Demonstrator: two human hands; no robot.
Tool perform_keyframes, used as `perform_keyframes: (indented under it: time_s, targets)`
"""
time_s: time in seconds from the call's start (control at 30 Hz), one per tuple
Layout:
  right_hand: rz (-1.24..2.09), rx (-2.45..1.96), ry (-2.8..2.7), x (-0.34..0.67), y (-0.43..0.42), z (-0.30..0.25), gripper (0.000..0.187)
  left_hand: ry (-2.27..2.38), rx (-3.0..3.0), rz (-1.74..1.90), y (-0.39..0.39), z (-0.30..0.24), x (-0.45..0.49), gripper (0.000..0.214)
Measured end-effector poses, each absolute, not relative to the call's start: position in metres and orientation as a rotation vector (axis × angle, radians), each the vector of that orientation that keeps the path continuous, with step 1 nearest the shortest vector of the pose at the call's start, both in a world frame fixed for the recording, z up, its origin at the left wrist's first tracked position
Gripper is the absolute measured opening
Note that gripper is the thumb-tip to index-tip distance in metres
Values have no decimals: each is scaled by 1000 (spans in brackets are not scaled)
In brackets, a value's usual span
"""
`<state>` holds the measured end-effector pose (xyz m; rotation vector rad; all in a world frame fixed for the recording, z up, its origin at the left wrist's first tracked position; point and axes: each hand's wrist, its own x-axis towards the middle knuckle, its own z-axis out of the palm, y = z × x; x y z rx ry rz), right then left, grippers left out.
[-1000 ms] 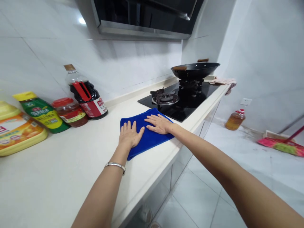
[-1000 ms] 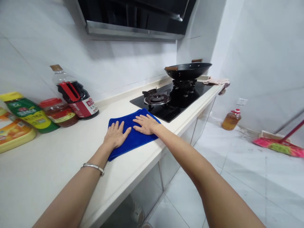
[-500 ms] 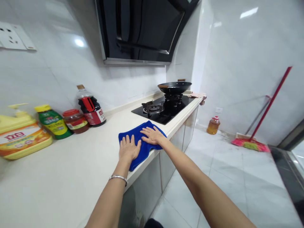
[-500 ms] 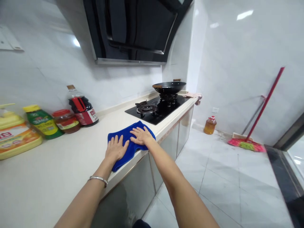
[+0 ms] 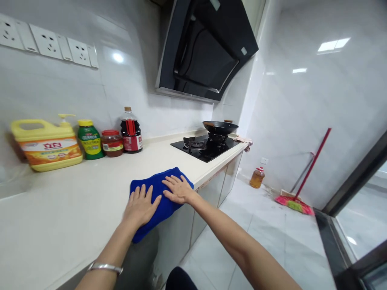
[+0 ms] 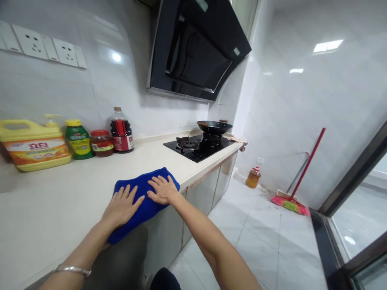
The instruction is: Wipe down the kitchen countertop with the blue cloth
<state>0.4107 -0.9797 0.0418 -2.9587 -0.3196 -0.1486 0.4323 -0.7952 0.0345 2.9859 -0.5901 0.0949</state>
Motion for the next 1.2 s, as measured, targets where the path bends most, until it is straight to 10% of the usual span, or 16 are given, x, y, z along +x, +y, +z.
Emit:
perform_keyframes:
  time_s: [0.4, 1.2]
  targets:
    - [-385, -2805, -629, 392, -956, 29, 58, -670, 3119, 275, -747, 19, 405, 81]
    - [-268, -2795, -482, 522, -1160, 17, 57, -731, 3022, 34, -952, 38, 535, 86]
